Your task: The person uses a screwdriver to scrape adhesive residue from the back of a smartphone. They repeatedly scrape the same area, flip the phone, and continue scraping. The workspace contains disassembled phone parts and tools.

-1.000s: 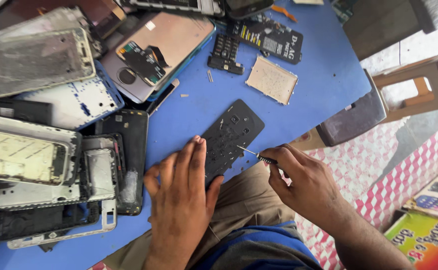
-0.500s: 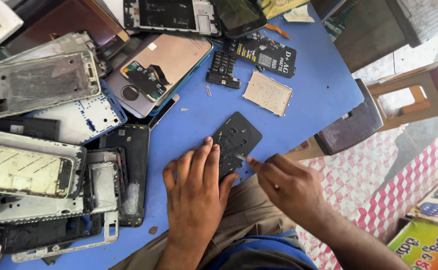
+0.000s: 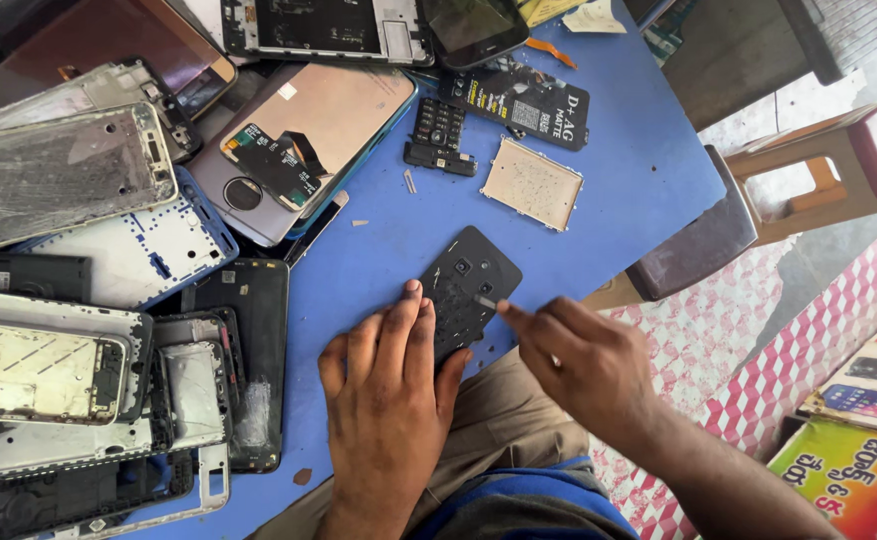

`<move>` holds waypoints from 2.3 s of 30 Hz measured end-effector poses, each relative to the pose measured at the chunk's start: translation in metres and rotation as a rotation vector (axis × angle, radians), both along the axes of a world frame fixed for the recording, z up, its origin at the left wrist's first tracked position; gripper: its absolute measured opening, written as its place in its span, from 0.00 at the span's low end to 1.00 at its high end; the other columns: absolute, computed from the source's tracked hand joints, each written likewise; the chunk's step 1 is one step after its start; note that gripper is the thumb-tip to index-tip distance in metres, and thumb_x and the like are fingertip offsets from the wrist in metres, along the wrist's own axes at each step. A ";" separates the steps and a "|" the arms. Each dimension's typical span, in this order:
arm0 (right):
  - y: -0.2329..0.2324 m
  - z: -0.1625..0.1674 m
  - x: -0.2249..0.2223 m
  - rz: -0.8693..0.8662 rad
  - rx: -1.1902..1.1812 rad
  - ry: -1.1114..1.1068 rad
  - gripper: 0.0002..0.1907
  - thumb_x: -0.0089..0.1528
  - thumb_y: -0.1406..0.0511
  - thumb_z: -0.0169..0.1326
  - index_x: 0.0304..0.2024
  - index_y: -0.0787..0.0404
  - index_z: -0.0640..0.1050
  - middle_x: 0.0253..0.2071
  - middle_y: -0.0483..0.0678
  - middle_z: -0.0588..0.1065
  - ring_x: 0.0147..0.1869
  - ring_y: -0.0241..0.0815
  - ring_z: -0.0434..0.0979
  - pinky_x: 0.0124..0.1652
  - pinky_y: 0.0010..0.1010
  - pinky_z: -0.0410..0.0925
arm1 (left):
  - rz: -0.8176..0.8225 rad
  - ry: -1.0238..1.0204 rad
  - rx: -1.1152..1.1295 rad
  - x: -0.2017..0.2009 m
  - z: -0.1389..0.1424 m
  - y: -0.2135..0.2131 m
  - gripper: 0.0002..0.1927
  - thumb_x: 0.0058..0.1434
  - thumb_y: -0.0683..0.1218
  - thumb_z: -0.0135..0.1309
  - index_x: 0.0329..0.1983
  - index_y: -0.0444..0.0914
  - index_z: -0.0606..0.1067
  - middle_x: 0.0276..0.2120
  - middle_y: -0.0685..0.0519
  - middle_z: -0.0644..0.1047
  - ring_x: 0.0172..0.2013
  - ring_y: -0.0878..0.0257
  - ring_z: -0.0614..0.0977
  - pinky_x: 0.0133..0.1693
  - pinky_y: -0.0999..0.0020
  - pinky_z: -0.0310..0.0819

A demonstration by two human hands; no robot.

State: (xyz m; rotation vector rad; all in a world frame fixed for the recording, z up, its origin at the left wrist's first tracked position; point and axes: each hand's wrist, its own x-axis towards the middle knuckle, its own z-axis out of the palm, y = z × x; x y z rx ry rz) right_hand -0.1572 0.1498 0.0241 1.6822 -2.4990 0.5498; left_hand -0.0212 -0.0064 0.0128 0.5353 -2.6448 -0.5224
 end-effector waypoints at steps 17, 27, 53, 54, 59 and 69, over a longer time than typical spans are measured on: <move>-0.005 0.015 -0.003 0.009 0.033 0.018 0.15 0.57 0.67 0.62 0.47 0.56 0.83 0.26 0.41 0.71 0.23 0.34 0.72 0.21 0.31 0.67 | 0.004 -0.009 0.016 -0.001 0.000 0.000 0.28 0.60 0.57 0.58 0.55 0.32 0.77 0.60 0.51 0.75 0.54 0.56 0.74 0.55 0.51 0.64; -0.005 0.015 -0.006 0.059 0.089 0.075 0.17 0.58 0.66 0.63 0.51 0.55 0.81 0.28 0.40 0.69 0.28 0.34 0.76 0.24 0.32 0.69 | 0.049 0.025 -0.050 0.001 -0.016 0.002 0.26 0.63 0.59 0.55 0.54 0.37 0.79 0.58 0.55 0.78 0.53 0.57 0.77 0.54 0.51 0.65; -0.001 -0.018 0.003 0.075 0.045 0.125 0.16 0.68 0.64 0.60 0.58 0.58 0.77 0.30 0.38 0.68 0.29 0.30 0.70 0.23 0.27 0.67 | 0.025 -0.041 -0.202 0.011 -0.059 -0.007 0.26 0.65 0.65 0.49 0.46 0.41 0.82 0.56 0.57 0.80 0.54 0.60 0.77 0.58 0.54 0.63; -0.002 -0.017 0.002 0.065 0.049 0.114 0.16 0.67 0.64 0.60 0.57 0.58 0.78 0.30 0.39 0.68 0.29 0.30 0.70 0.22 0.26 0.67 | 0.031 -0.037 -0.194 0.011 -0.058 -0.007 0.26 0.65 0.65 0.49 0.46 0.41 0.82 0.56 0.57 0.80 0.54 0.60 0.77 0.58 0.54 0.62; -0.003 -0.006 0.003 0.076 0.019 0.088 0.17 0.65 0.63 0.61 0.56 0.60 0.79 0.32 0.40 0.68 0.32 0.33 0.73 0.28 0.30 0.70 | 0.054 0.036 -0.154 0.006 -0.049 -0.004 0.26 0.66 0.65 0.51 0.48 0.40 0.82 0.56 0.57 0.80 0.54 0.60 0.77 0.56 0.53 0.62; -0.005 0.010 -0.004 0.105 0.028 0.075 0.19 0.57 0.64 0.63 0.51 0.56 0.81 0.30 0.41 0.70 0.29 0.37 0.75 0.25 0.32 0.70 | 0.046 0.001 -0.064 0.003 -0.011 0.003 0.25 0.62 0.59 0.56 0.55 0.38 0.79 0.58 0.56 0.76 0.55 0.57 0.75 0.56 0.51 0.63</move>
